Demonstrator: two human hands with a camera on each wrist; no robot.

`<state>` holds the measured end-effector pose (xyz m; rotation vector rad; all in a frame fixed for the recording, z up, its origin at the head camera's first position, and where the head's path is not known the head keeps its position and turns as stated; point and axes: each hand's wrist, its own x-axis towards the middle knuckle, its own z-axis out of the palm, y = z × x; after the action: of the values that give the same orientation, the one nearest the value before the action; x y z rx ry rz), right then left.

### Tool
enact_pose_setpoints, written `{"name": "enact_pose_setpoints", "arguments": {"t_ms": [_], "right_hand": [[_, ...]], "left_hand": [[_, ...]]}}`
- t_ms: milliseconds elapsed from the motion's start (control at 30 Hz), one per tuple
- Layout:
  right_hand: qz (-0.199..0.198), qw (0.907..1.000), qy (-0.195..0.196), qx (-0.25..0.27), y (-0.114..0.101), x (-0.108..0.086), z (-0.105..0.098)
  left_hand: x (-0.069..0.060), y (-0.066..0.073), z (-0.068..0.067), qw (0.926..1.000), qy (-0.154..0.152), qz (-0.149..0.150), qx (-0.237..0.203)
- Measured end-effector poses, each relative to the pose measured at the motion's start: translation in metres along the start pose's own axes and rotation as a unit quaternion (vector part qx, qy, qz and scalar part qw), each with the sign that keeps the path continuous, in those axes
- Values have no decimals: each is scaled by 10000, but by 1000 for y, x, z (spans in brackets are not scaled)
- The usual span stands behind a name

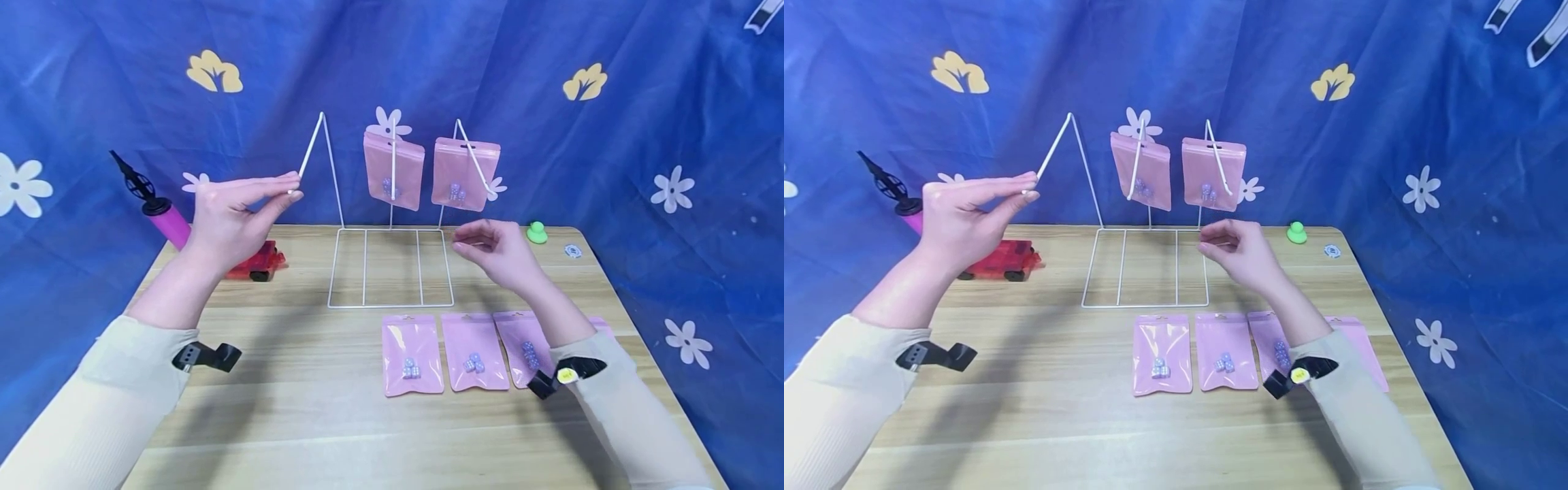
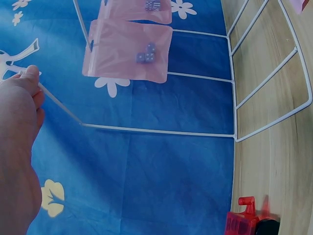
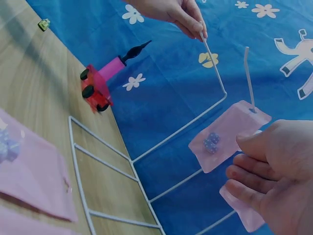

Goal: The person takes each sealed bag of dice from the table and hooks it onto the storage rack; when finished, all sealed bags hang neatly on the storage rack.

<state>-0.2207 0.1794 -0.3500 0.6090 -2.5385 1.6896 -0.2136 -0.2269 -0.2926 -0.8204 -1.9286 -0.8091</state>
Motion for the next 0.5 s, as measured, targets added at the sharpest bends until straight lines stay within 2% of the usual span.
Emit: {"name": "enact_pose_setpoints", "arguments": {"t_ms": [167,500], "right_hand": [[65,10000,-47,4,6,-24,-17],[223,9993,195,-244,29,-68,-58]], "left_hand": [[0,0,0,10000,39,26,-71],[-1,-1,-1,10000,-8,2,-57]]}}
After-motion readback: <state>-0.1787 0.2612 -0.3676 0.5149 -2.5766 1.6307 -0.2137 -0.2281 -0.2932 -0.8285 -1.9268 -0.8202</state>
